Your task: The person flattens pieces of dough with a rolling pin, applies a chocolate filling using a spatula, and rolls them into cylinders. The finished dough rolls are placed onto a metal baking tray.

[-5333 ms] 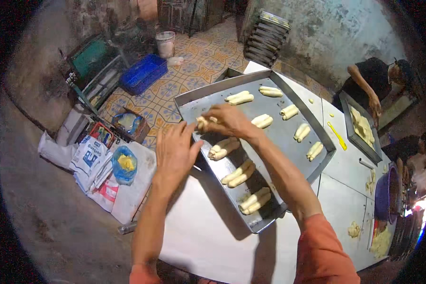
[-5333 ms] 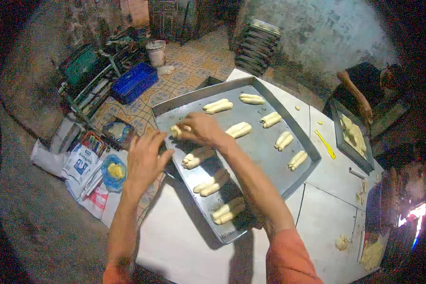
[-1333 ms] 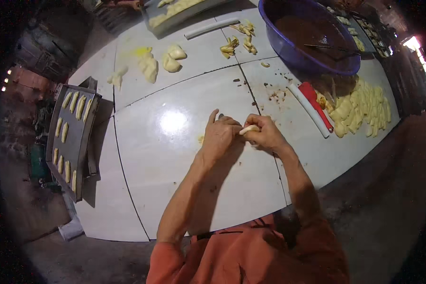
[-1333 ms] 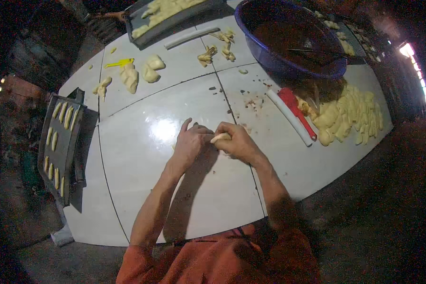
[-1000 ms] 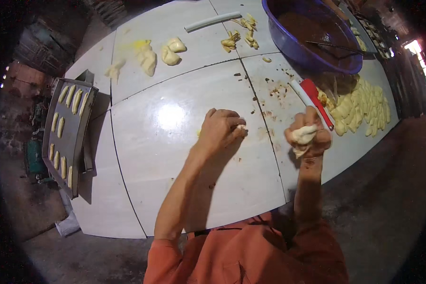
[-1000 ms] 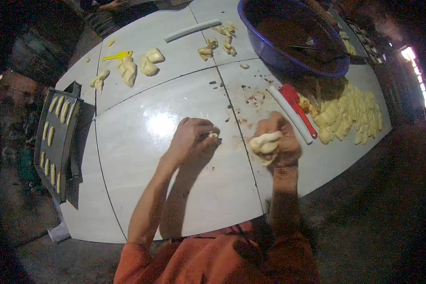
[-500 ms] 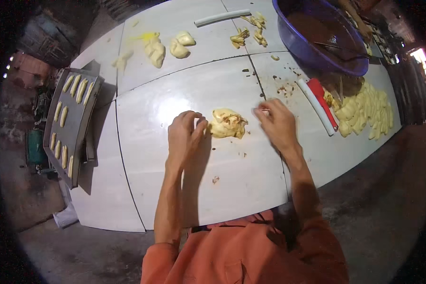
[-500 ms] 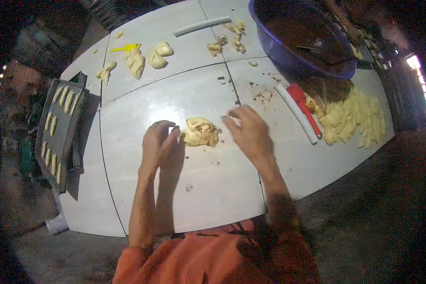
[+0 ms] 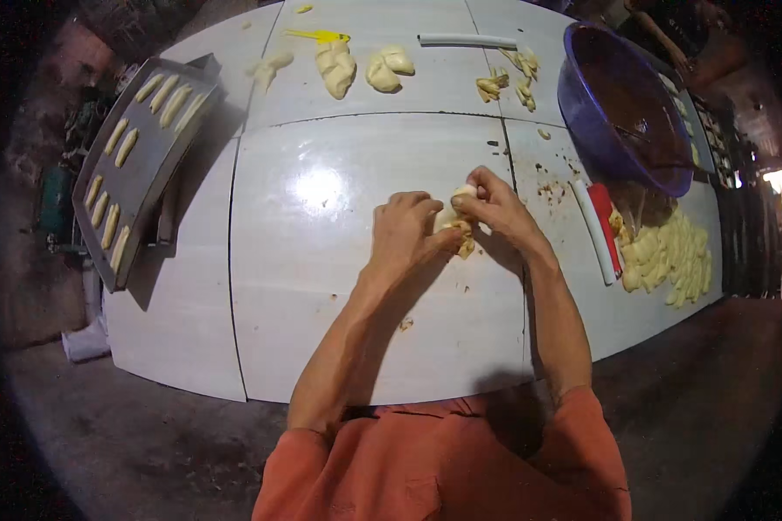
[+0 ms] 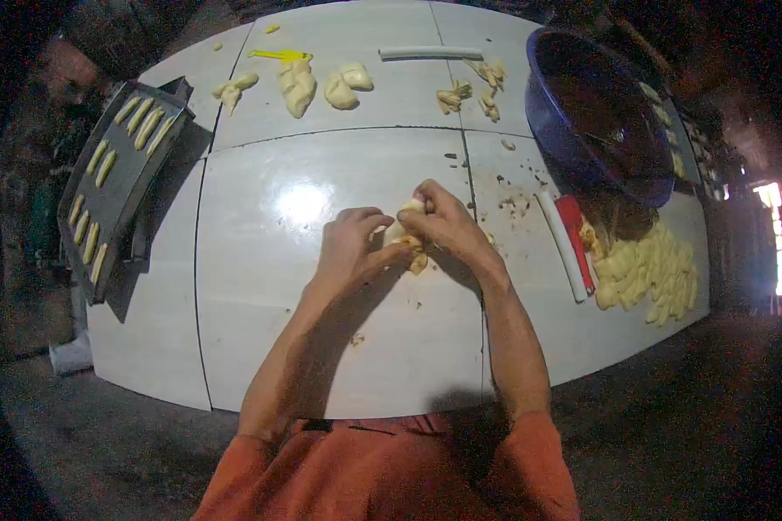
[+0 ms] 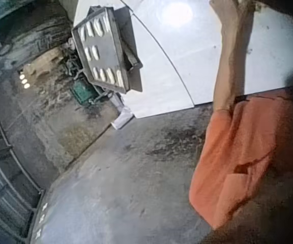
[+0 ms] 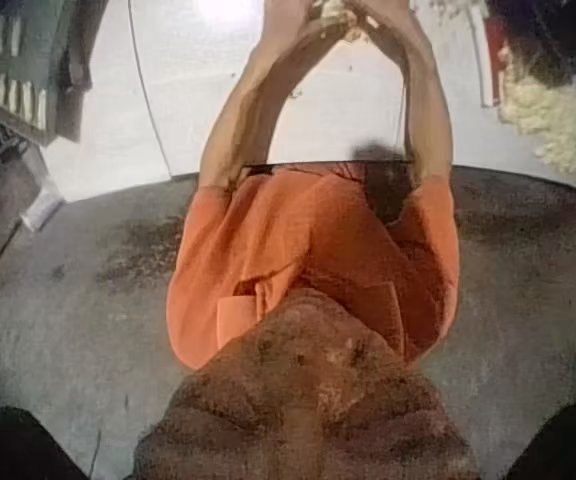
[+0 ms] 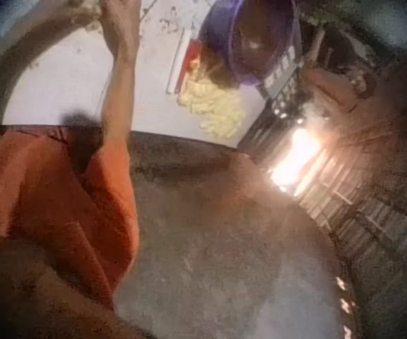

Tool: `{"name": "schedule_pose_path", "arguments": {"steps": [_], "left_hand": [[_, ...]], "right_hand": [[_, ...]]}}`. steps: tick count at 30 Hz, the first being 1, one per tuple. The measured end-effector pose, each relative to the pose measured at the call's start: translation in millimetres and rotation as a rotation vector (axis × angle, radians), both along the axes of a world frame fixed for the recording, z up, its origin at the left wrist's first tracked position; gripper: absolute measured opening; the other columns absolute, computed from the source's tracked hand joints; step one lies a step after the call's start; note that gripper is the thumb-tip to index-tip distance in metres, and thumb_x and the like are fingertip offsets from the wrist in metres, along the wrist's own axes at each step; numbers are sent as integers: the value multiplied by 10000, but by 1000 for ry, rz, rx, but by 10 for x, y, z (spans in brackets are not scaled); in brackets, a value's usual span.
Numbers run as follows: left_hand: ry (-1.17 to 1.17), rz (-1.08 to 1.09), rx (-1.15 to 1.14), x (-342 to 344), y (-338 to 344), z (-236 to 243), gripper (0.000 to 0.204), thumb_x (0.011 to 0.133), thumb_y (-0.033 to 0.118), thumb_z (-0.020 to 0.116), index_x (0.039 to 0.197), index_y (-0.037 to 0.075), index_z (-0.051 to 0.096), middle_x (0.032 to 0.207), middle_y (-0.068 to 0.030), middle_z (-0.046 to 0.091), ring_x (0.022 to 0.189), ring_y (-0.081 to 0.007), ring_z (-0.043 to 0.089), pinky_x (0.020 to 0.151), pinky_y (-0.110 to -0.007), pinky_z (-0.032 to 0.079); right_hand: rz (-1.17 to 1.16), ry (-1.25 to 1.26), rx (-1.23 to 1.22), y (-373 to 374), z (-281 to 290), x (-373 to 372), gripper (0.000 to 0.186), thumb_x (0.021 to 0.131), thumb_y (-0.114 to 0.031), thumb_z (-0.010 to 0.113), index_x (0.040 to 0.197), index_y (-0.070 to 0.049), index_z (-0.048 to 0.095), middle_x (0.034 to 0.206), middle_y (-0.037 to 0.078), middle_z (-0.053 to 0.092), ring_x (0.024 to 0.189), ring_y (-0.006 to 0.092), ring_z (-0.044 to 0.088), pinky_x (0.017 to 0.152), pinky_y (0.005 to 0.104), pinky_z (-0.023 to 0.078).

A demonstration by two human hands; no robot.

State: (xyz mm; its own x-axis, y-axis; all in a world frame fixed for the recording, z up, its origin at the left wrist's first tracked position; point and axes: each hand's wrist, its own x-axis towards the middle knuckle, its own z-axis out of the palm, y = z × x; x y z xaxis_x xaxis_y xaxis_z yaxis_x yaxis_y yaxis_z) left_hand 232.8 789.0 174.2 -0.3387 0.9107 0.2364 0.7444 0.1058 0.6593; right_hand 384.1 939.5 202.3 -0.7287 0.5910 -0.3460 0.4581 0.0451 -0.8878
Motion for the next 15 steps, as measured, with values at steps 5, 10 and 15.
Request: {"name": "schedule_pose_path", "arguments": {"steps": [5, 10, 15], "left_hand": [[-189, -134, -154, 0, 177, 100, 417, 862, 384, 814, 1064, 22, 771, 940, -179, 764, 915, -361, 731, 834, -437, 564], [-345, -140, -148, 16, 176, 124, 387, 841, 329, 825, 1077, 27, 771, 872, -208, 761, 797, -354, 743, 764, -431, 572], [-158, -177, -160, -10, 217, 85, 389, 848, 326, 788, 1095, 26, 762, 857, -211, 751, 787, -356, 738, 749, -423, 566]], "right_hand": [[-20, 139, -87, -8, 65, 152, 688, 827, -274, 873, 1392, -21, 571, 981, 57, 637, 914, 156, 638, 757, 303, 516], [196, -134, -14, 120, 230, 197, 383, 840, -209, 805, 1144, -6, 691, 956, 74, 679, 893, 160, 655, 766, 326, 526], [-110, 20, -113, 215, 278, 321, 292, 851, -150, 710, 1099, -14, 634, 892, 50, 654, 825, 142, 645, 715, 281, 511]]}}
